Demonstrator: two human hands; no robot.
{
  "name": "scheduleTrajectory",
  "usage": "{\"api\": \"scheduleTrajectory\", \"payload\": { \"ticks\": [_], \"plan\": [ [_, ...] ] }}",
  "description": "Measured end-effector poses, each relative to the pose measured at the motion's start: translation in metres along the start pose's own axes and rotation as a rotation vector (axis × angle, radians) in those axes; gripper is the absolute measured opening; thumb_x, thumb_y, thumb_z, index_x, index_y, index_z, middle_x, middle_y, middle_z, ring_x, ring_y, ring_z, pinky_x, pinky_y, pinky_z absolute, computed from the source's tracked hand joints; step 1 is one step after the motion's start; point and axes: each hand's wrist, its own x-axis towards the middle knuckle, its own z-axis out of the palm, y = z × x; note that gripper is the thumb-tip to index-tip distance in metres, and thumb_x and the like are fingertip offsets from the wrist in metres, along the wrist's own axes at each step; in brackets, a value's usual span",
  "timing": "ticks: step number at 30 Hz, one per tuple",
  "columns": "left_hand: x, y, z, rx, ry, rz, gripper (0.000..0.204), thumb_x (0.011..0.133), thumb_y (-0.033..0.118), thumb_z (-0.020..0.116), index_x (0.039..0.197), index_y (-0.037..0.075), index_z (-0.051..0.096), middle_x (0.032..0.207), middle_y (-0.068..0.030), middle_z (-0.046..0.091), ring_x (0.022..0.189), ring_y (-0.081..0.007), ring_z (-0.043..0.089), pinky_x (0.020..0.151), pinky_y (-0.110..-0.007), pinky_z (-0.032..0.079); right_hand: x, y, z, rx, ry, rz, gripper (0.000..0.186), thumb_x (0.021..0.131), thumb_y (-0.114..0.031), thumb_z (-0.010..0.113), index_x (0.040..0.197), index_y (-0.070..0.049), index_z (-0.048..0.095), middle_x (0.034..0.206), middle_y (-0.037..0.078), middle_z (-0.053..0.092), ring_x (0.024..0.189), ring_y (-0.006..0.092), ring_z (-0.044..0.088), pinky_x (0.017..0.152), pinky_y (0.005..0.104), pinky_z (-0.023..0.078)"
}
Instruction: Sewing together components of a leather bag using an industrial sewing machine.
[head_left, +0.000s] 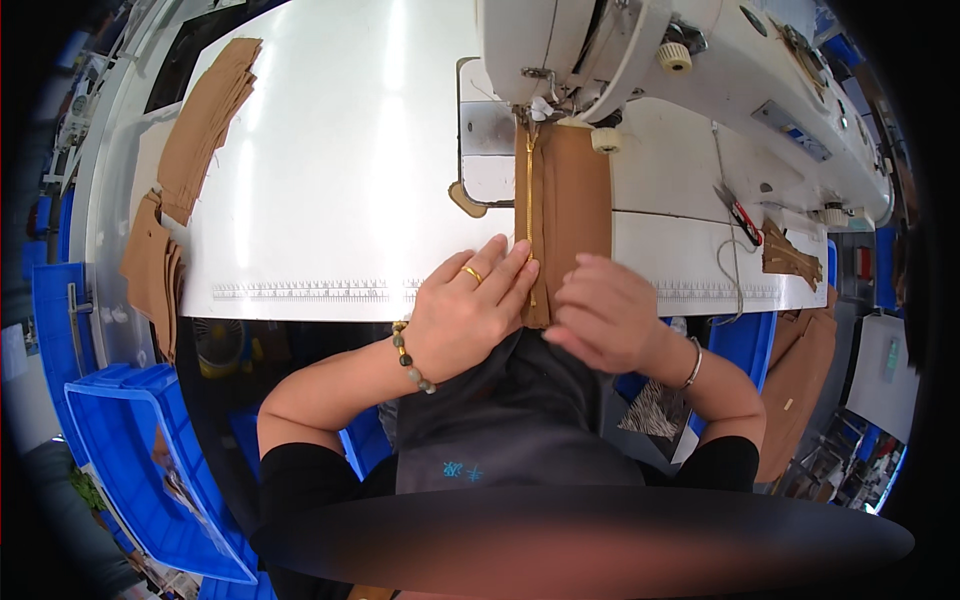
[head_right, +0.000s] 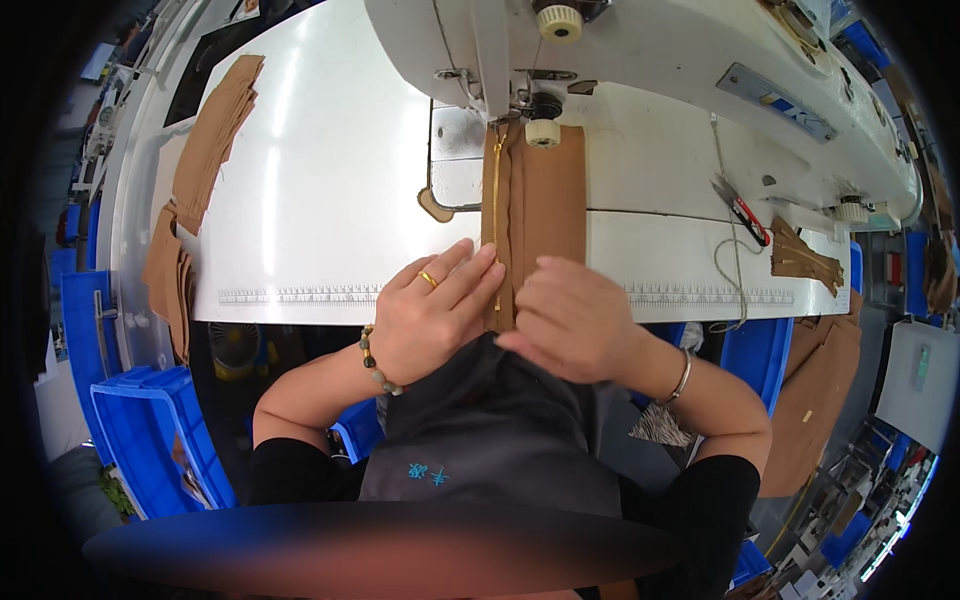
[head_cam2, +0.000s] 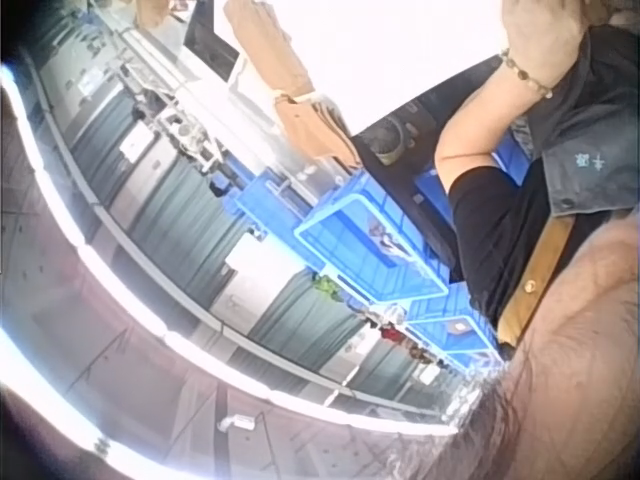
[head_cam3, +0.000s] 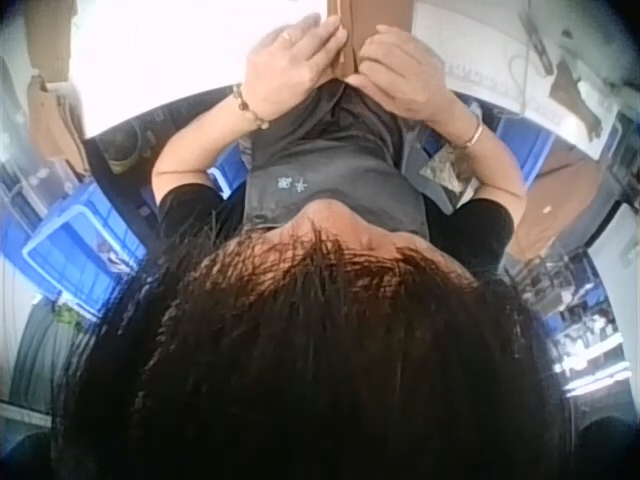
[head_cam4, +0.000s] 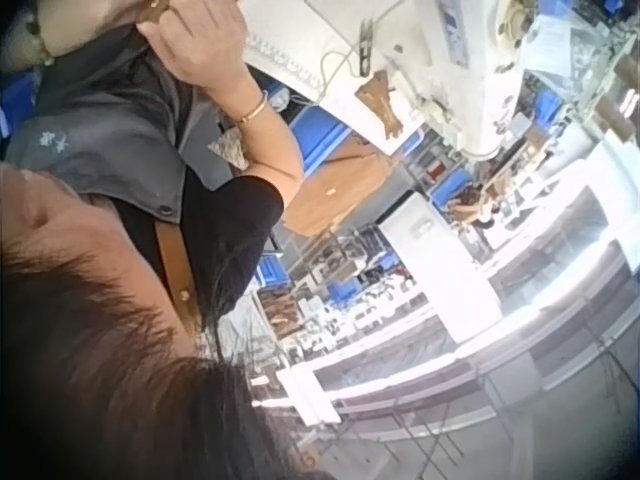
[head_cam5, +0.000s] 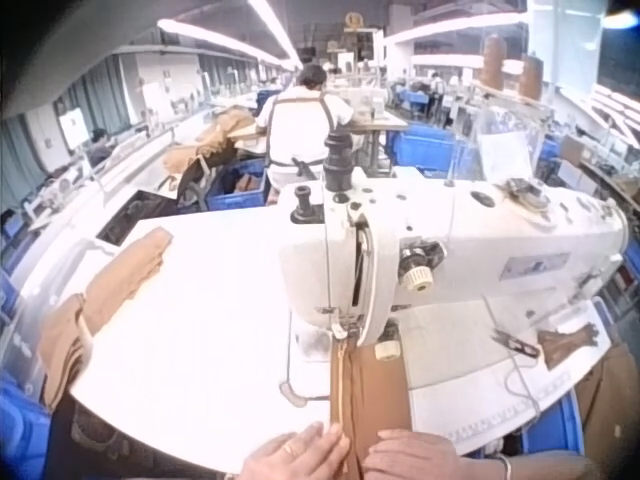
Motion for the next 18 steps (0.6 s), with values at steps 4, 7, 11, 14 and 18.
{"api": "scheduleTrajectory", "payload": {
  "ticks": [4, 7, 11, 14, 18],
  "plan": [
    [0.001, 0.003, -0.003, -0.01, -0.082, -0.011, 0.055, 0.076, 0.023, 0.076, 0.126, 0.001, 0.071, 0.134, -0.0143, 0.068, 0.124, -0.0306, 0.064, 0.098, -0.042, 0.055, 0.034, 0.053, 0.0, -0.175, -0.015, 0.039, 0.036, 0.083, -0.031, 0.081, 0.105, -0.005, 0.069, 0.113, 0.011, 0.066, 0.106, 0.0305, 0.064, 0.1, 0.0451, 0.053],
    [0.003, 0.003, -0.007, -0.029, -0.11, -0.017, 0.056, 0.076, 0.023, 0.076, 0.128, 0.002, 0.07, 0.135, -0.0137, 0.067, 0.123, -0.0294, 0.063, 0.098, -0.042, 0.055, 0.048, 0.077, 0.006, -0.272, -0.107, 0.08, 0.049, 0.085, -0.038, 0.078, 0.12, -0.005, 0.068, 0.13, 0.016, 0.062, 0.12, 0.0348, 0.061, 0.1, 0.0443, 0.053],
    [0.004, 0.001, -0.006, -0.03, -0.049, -0.033, 0.065, 0.063, 0.021, 0.081, 0.125, 0.004, 0.072, 0.128, -0.009, 0.07, 0.114, -0.025, 0.066, 0.091, -0.036, 0.057, 0.047, 0.083, 0.011, -0.276, -0.195, 0.18, 0.065, 0.086, -0.048, 0.076, 0.137, -0.009, 0.065, 0.145, 0.021, 0.056, 0.133, 0.0398, 0.057, 0.094, 0.0419, 0.056],
    [0.0, -0.001, -0.004, -0.051, -0.08, -0.003, 0.058, 0.073, 0.024, 0.078, 0.125, 0.0, 0.071, 0.133, -0.0136, 0.068, 0.116, -0.0272, 0.063, 0.097, -0.04, 0.055, 0.043, 0.083, 0.011, -0.238, -0.188, 0.182, 0.069, 0.085, -0.05, 0.076, 0.138, -0.009, 0.064, 0.148, 0.021, 0.054, 0.136, 0.0404, 0.055, 0.092, 0.0423, 0.056],
    [-0.001, -0.001, -0.001, -0.09, -0.037, 0.013, 0.057, 0.075, 0.032, 0.08, 0.123, 0.001, 0.072, 0.131, -0.0128, 0.068, 0.115, -0.0264, 0.063, 0.097, -0.039, 0.055, 0.041, 0.082, 0.007, -0.215, -0.236, 0.21, 0.074, 0.082, -0.053, 0.077, 0.139, -0.009, 0.063, 0.151, 0.022, 0.052, 0.137, 0.0406, 0.054, 0.093, 0.0433, 0.056]
  ]
}}
